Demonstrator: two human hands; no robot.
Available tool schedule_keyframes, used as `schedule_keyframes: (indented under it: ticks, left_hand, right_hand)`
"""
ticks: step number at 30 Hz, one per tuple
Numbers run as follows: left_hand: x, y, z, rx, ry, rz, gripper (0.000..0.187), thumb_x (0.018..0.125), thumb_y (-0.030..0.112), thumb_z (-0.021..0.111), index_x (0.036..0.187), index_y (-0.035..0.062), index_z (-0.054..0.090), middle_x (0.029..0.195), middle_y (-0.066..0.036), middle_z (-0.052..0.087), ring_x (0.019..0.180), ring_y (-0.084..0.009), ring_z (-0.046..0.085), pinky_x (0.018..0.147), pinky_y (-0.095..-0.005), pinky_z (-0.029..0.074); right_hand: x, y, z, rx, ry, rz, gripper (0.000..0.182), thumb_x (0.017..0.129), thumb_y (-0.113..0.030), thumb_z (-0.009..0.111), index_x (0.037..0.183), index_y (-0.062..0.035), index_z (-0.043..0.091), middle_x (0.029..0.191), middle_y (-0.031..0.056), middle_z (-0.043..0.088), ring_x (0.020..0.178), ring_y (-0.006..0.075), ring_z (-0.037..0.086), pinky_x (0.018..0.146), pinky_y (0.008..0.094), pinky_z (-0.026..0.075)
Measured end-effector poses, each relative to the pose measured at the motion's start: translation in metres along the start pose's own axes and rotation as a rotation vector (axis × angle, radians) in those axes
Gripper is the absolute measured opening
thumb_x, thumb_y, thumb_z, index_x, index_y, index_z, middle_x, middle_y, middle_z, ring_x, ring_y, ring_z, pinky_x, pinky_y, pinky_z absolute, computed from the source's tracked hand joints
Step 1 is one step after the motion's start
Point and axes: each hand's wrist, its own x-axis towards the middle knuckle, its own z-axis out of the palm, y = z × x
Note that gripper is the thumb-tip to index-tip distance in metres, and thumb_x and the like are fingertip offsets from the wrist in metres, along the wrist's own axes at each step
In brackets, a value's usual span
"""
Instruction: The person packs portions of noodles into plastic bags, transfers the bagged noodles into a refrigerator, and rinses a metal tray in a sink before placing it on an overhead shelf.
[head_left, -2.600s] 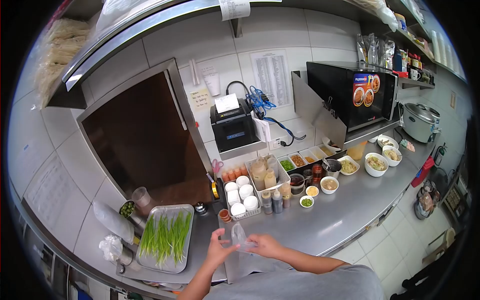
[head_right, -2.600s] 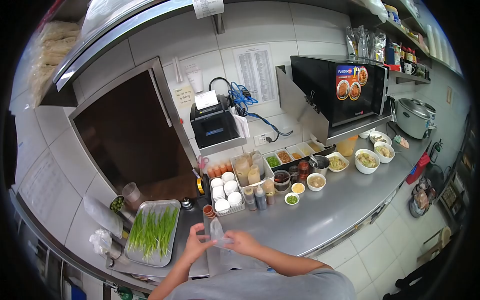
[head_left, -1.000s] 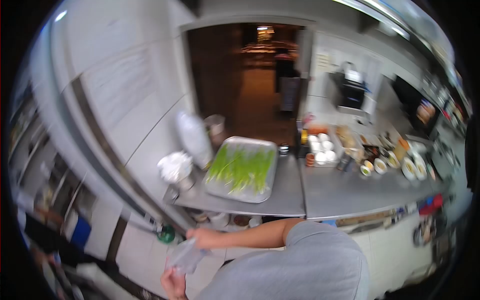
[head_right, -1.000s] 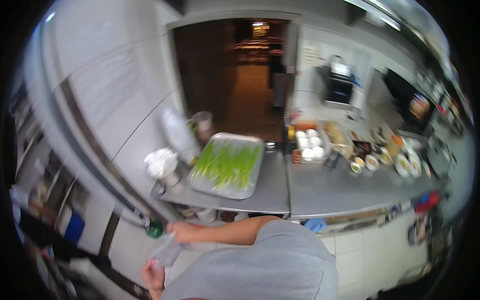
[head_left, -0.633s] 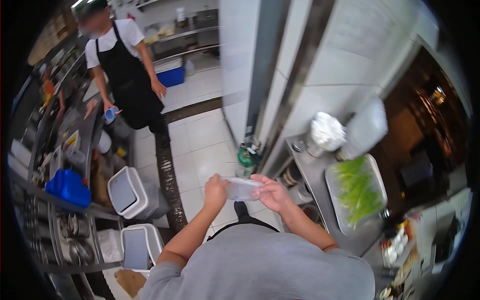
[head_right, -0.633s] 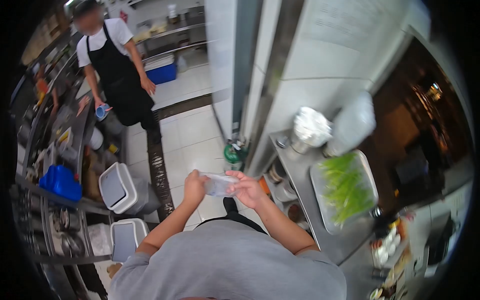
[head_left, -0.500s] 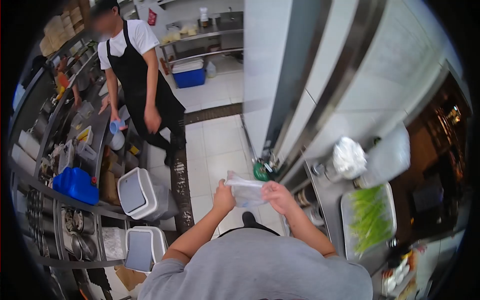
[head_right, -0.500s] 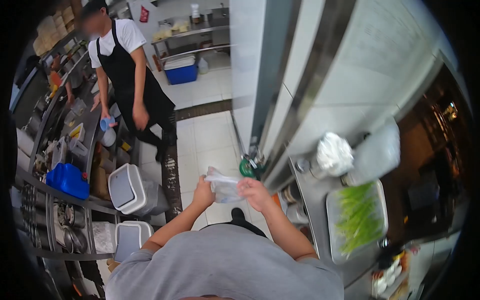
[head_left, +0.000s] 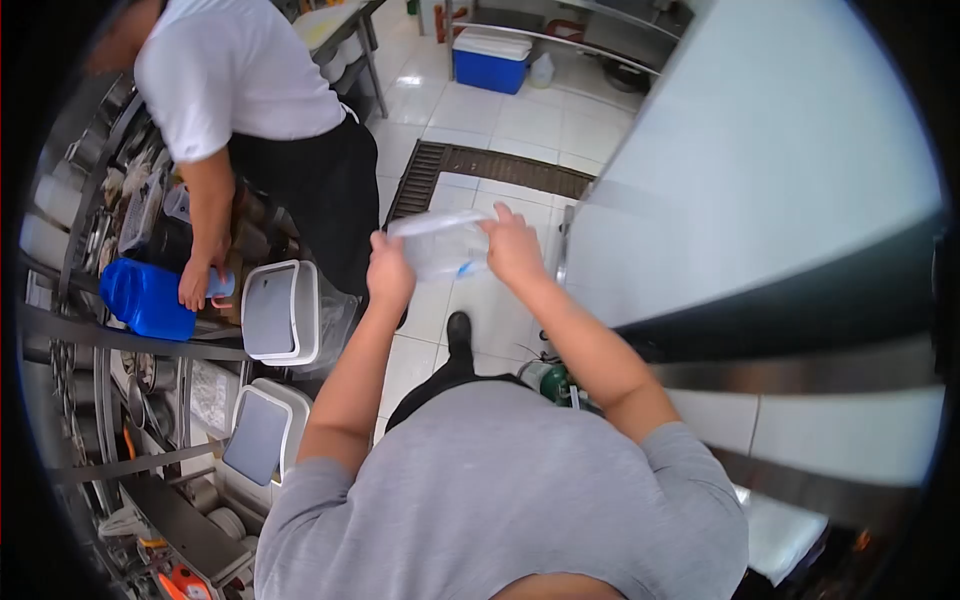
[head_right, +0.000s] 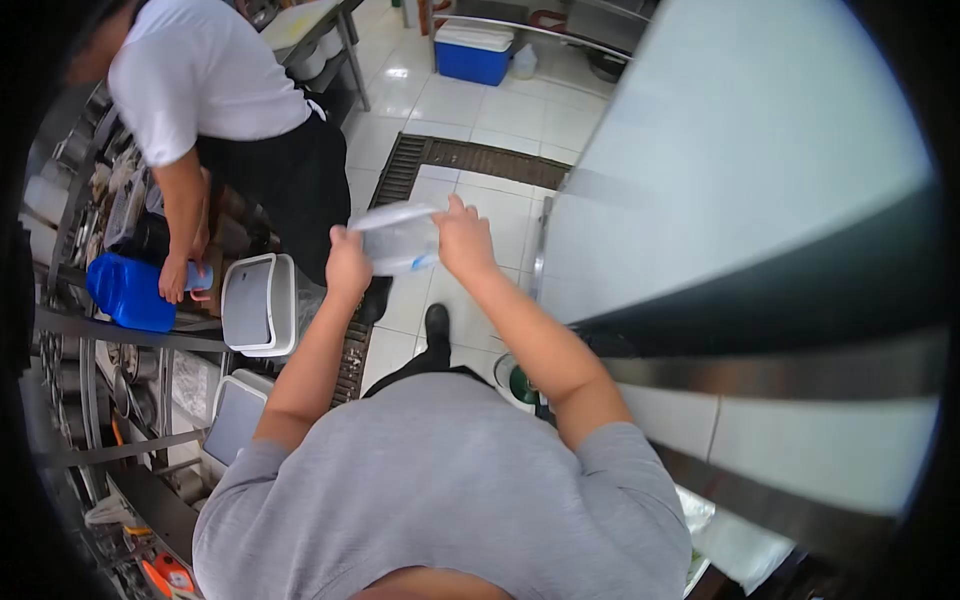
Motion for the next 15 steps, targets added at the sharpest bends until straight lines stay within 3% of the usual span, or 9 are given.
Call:
schedule_keyframes:
  ticks: [2,5,7,8,11,12,14,15]
  left_hand:
    - [0.046,0.002,0.016,0.052,-0.046,-0.080,0.029,0.075,0.001,0.052,0.102,0.0022,0.060,0.113,-0.021,0.043,0.087,-0.0420,0.056,0.077,-0.0455,0.048]
    - [0.121,0.032,0.036,0.028,-0.193,-0.095,0.033,0.073,0.001,0.053,0.106,0.0027,0.059,0.120,-0.022,0.039,0.092,-0.0414,0.055,0.081,-0.0438,0.048]
    - [0.166,0.056,0.055,0.053,-0.411,-0.049,0.034,0.071,0.002,0.055,0.105,0.0032,0.060,0.125,-0.023,0.038,0.097,-0.0404,0.054,0.083,-0.0432,0.048]
    - [0.180,0.064,0.077,0.083,-0.394,0.138,0.036,0.069,0.001,0.055,0.105,0.0042,0.061,0.129,-0.022,0.036,0.098,-0.0391,0.053,0.081,-0.0436,0.048]
    - [0.236,0.102,0.114,0.088,-0.546,0.579,0.047,0.065,0.000,0.057,0.111,0.0093,0.060,0.131,-0.018,0.037,0.111,-0.0366,0.045,0.087,-0.0444,0.044]
    - [0.256,0.112,0.128,0.049,-0.508,0.634,0.051,0.063,-0.001,0.057,0.114,0.0072,0.057,0.128,-0.019,0.040,0.106,-0.0377,0.049,0.083,-0.0453,0.045]
    - [0.313,0.127,0.161,-0.025,-0.555,0.492,0.052,0.063,-0.002,0.057,0.115,0.0049,0.054,0.127,-0.020,0.040,0.100,-0.0387,0.053,0.080,-0.0451,0.047]
    - [0.350,0.133,0.177,-0.065,-0.574,0.405,0.053,0.063,-0.002,0.057,0.115,0.0038,0.053,0.127,-0.020,0.040,0.097,-0.0393,0.055,0.079,-0.0450,0.047]
  right_hand:
    - [0.050,0.013,-0.002,-0.043,-0.020,-0.056,0.033,0.070,0.001,0.052,0.101,-0.0077,0.062,0.121,0.0195,0.049,0.099,0.0354,0.054,0.080,0.0452,0.047]
    - [0.106,0.071,0.016,-0.042,-0.246,0.134,0.025,0.073,-0.005,0.053,0.097,-0.0097,0.061,0.118,0.0185,0.050,0.093,0.0335,0.056,0.073,0.0436,0.047]
    - [0.126,0.109,0.031,-0.192,-0.096,0.225,0.023,0.074,-0.006,0.053,0.095,-0.0102,0.061,0.110,0.0168,0.053,0.089,0.0328,0.057,0.071,0.0441,0.048]
    - [0.138,0.128,0.033,-0.271,-0.011,0.269,0.022,0.074,-0.006,0.053,0.094,-0.0104,0.061,0.105,0.0160,0.054,0.087,0.0325,0.057,0.071,0.0443,0.048]
    - [0.167,0.179,0.023,-0.226,-0.050,0.430,0.021,0.074,-0.005,0.053,0.092,-0.0109,0.061,0.099,0.0142,0.055,0.087,0.0328,0.058,0.072,0.0450,0.048]
    - [0.176,0.199,0.017,-0.200,-0.050,0.411,0.021,0.074,-0.005,0.053,0.093,-0.0111,0.062,0.100,0.0141,0.054,0.087,0.0329,0.057,0.072,0.0449,0.047]
    - [0.206,0.241,0.012,-0.150,-0.035,0.356,0.022,0.075,-0.005,0.053,0.094,-0.0116,0.063,0.101,0.0139,0.054,0.086,0.0333,0.057,0.072,0.0447,0.047]
    - [0.235,0.259,0.015,-0.133,-0.057,0.416,0.026,0.074,-0.005,0.054,0.097,-0.0132,0.063,0.110,0.0157,0.051,0.091,0.0354,0.056,0.077,0.0436,0.047]
